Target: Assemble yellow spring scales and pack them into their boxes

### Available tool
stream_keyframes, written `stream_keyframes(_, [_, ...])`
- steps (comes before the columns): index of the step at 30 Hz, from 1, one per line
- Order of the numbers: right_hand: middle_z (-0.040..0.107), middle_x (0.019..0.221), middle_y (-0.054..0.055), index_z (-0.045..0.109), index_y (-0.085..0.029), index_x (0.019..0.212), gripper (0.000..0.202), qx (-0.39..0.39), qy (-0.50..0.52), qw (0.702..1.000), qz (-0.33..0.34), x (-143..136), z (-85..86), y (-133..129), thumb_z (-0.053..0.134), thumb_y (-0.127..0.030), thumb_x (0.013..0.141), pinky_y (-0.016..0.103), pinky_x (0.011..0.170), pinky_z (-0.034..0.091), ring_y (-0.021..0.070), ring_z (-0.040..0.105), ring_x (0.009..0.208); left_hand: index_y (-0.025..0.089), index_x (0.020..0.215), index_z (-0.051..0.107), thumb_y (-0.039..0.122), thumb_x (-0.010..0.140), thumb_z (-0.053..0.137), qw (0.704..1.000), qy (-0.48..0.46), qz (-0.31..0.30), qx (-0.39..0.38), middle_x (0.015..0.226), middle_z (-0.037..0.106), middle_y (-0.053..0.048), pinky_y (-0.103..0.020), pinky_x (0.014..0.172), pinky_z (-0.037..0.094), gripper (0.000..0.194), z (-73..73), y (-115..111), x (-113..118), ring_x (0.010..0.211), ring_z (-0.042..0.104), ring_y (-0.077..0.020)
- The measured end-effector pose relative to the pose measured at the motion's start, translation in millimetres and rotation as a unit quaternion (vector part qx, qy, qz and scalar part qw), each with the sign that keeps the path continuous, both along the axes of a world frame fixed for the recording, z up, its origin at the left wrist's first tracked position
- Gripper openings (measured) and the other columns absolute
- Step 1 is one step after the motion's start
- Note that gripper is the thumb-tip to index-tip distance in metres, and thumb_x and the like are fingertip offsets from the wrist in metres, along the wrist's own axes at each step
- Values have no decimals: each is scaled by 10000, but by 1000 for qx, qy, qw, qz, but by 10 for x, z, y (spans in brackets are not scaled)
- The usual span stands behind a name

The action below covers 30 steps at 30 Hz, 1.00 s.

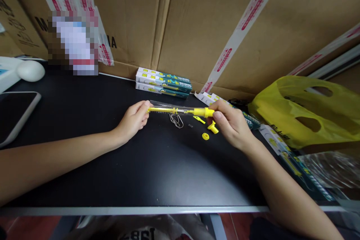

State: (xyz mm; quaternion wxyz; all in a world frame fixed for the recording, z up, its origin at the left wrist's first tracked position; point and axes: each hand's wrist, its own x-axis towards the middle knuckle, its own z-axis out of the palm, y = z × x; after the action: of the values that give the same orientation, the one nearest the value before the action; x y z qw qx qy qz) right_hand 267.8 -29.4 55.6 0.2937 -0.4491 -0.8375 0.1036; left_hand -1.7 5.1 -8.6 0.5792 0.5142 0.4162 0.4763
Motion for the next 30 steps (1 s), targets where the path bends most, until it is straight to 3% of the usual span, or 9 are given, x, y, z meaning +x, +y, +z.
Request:
stream_keyframes(3, [578, 737, 15, 440, -234, 958, 206, -17, 30, 999, 5, 16, -9, -13, 448, -439, 938, 275, 517, 361, 153, 522, 583, 167, 877, 523, 371, 937, 418, 1000, -5, 2, -3, 536, 283, 91, -128, 346, 180, 237, -11, 15, -4, 384, 246, -33])
stream_keyframes(7, [570, 707, 10, 453, -221, 907, 185, -14, 0, 1000, -1, 11, -27, -4, 442, -402, 946, 270, 515, 348, 139, 501, 553, 166, 865, 522, 367, 936, 421, 1000, -3, -1, 2, 533, 287, 89, -124, 344, 181, 235, -17, 24, 0, 387, 249, -32])
stream_keyframes(13, [520, 589, -5, 512, -188, 682, 408, 7, -32, 999, 18, -17, -19, 26, 346, -414, 979, 255, 526, 339, 111, 458, 504, 167, 855, 518, 358, 931, 428, 1000, 6, -6, 11, 533, 287, 89, -123, 347, 190, 224, -14, 15, 1, 393, 251, -32])
stream_keyframes(20, [486, 530, 9, 450, -188, 554, 550, 16, -26, 999, 15, -22, -23, 33, 246, -446, 994, 271, 531, 329, 113, 438, 476, 163, 849, 521, 346, 935, 423, 1000, 7, -11, 9, 538, 295, 85, -124, 349, 184, 225, -4, 10, 7, 399, 253, -30])
stream_keyframes(26, [570, 672, 7, 483, -213, 869, 263, 11, 3, 1000, -10, 18, -24, 9, 418, -456, 944, 267, 513, 337, 137, 494, 539, 167, 864, 528, 365, 933, 428, 1000, 1, -2, 4, 534, 290, 87, -128, 345, 181, 232, -16, 14, -3, 393, 251, -34])
stream_keyframes(30, [571, 684, 5, 464, -220, 878, 198, -2, -2, 1000, -3, 20, -30, 2, 453, -408, 939, 262, 505, 339, 135, 498, 539, 166, 855, 526, 366, 933, 430, 1000, 0, -3, 7, 535, 294, 86, -128, 346, 184, 235, -17, 15, -15, 395, 254, -33])
